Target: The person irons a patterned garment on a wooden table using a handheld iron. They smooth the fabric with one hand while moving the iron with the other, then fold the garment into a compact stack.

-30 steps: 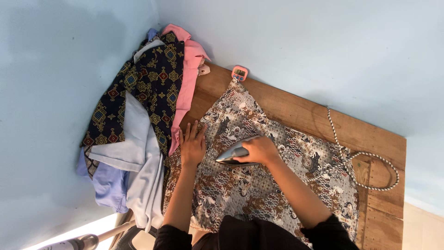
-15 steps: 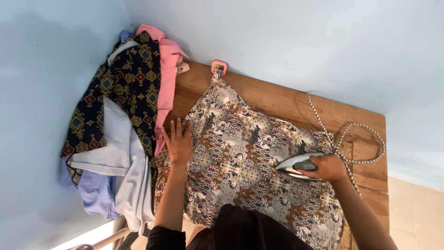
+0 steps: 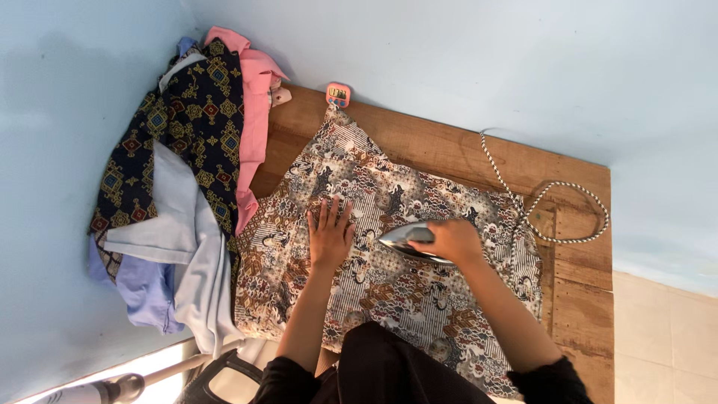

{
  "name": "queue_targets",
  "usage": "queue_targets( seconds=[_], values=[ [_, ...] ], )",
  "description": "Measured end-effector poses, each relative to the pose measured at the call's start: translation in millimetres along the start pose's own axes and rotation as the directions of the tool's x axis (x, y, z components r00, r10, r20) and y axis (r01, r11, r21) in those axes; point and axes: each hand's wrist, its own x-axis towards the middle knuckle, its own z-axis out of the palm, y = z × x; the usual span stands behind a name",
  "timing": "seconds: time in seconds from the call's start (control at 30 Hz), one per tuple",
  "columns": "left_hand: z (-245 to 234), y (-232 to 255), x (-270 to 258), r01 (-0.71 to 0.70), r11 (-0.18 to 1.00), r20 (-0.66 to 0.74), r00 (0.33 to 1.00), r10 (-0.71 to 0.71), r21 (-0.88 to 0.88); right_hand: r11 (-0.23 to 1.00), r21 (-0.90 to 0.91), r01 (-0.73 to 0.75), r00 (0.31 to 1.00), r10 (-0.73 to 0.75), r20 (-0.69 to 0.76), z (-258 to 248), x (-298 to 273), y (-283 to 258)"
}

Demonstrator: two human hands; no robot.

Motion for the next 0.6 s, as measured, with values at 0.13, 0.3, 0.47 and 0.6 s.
queue_targets(
  seconds=[0.13,0.3,0.47,0.6],
  values=[
    [8,-2,-3,-0.003,1.000,-0.084,0.996,0.003,0.003,0.987,-0.077,-0.139,0.986,0.145,0.078,-11,-52,42],
    [13,-2,-1,-0.001,1.000,-0.107,0.994,0.001,0.004,0.949,-0.203,-0.242,0.968,0.250,0.011,-20,-120,89],
    [18,-4,-1,-0.001,1.000,-0.147,0.989,0.003,0.011,0.912,-0.216,-0.349,0.937,0.340,-0.077,-16,-127,106],
    [23,-7,0,-0.011,1.000,-0.209,0.978,0.007,-0.016,0.848,-0.210,-0.486,0.868,0.497,-0.004,-16,-111,102]
  ],
)
